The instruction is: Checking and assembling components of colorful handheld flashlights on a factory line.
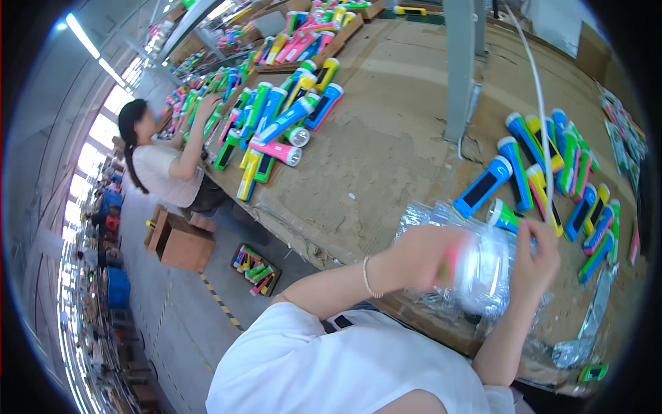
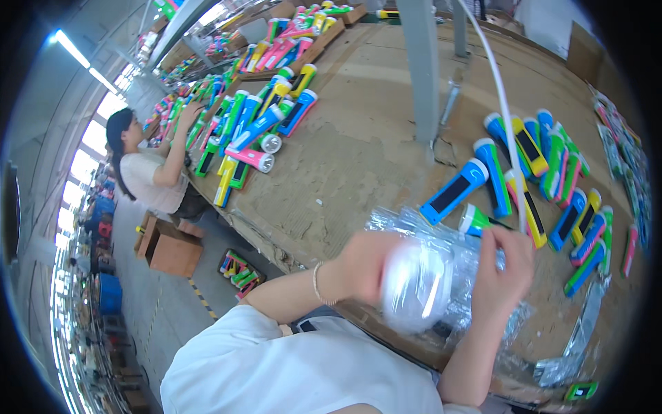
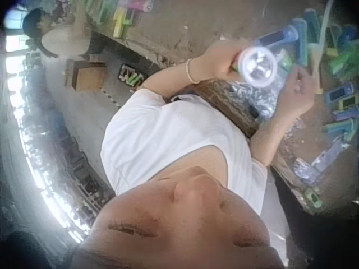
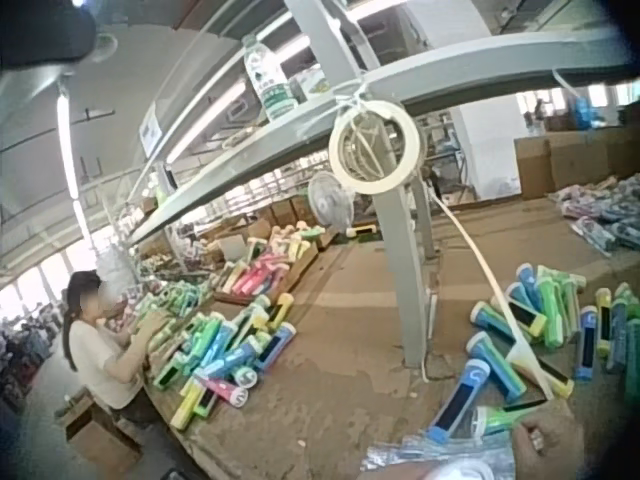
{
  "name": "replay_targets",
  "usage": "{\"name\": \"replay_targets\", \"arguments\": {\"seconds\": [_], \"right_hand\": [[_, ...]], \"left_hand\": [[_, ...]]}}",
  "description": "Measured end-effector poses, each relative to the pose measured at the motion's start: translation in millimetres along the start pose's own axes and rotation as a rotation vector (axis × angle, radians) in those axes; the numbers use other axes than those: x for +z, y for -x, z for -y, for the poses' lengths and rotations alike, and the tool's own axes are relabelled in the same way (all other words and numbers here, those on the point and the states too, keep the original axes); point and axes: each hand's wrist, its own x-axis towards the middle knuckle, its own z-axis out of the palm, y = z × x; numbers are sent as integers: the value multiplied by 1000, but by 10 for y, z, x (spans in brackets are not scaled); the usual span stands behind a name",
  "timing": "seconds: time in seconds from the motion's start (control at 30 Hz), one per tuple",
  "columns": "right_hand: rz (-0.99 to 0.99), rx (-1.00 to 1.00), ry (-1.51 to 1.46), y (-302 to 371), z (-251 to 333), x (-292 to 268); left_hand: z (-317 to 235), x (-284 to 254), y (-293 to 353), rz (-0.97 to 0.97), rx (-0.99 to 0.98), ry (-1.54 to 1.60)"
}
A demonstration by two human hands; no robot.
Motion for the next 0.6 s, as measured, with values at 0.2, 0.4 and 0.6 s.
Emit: {"name": "replay_targets", "arguments": {"seconds": [0.2, 0.4, 0.6], "right_hand": [[23, -370, -78, 44, 5, -236], [87, -435, -167, 8, -96, -128], [173, -477, 113, -29, 143, 122]], "left_hand": [[1049, 381, -648, -285, -295, -3], [965, -60, -552, 56, -140, -61], [1440, -1208, 426, -180, -379, -365]]}}
